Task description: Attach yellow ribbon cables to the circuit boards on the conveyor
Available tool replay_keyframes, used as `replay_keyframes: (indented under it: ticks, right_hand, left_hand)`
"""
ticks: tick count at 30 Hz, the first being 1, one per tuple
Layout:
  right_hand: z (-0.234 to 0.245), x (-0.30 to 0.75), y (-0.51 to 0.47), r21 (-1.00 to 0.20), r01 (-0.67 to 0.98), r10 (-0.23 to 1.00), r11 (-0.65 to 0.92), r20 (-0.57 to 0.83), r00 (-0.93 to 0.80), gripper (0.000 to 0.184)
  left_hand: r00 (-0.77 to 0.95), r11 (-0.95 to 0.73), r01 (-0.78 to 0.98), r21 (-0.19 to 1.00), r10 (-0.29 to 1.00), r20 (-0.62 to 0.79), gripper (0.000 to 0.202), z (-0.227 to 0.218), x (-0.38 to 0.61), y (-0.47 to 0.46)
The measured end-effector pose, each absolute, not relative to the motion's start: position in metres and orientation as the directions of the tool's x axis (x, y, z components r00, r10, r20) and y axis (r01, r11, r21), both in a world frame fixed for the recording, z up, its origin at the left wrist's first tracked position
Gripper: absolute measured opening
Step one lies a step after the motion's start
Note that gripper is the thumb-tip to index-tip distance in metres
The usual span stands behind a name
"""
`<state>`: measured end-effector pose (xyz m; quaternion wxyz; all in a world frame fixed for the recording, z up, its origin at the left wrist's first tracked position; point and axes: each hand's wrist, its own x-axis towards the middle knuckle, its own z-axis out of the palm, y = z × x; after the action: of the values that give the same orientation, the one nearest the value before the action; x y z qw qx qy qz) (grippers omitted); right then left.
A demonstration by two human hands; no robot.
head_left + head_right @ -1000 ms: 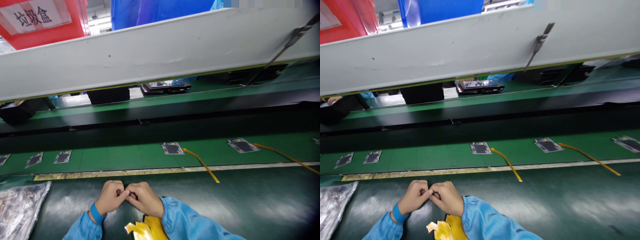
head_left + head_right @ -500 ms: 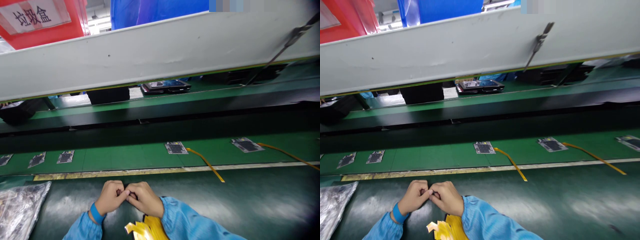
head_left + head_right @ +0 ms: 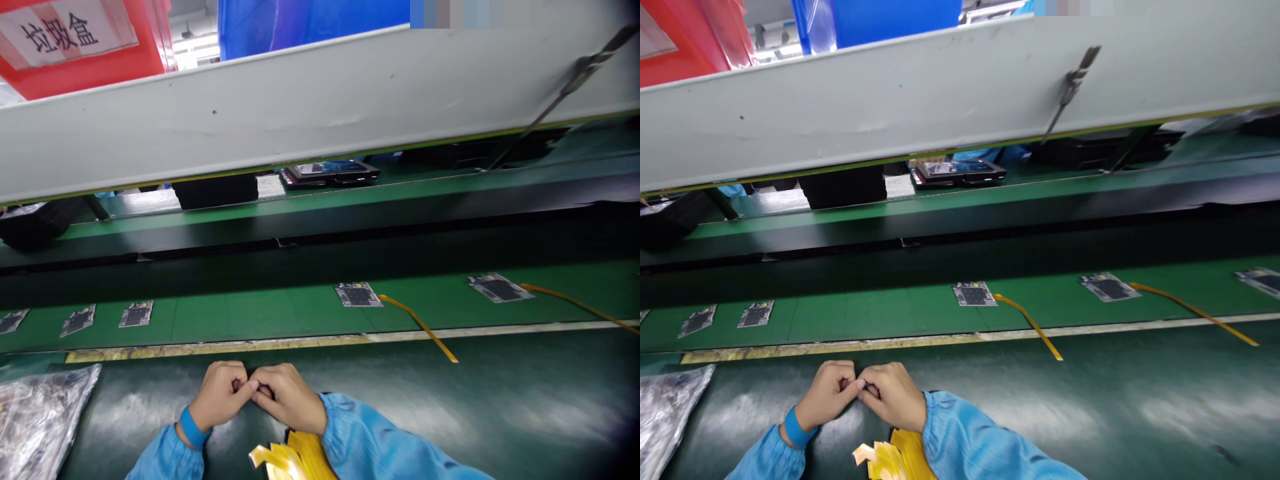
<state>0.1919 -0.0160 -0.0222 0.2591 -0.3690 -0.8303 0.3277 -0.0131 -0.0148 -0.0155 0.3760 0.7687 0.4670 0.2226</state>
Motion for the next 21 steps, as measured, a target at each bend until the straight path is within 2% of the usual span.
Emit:
replay_keyframes:
  ticks: [21]
  right_hand:
    - [-0.0217,0.1917,-0.0163,-0.713,0.469,0.781,0.521,0.177,-0.599,0.011]
  left_hand:
    - [0.465,-0.299,0.557,0.775,0.885,0.008,0.046,-0.0159,-0.0134,-0.0148]
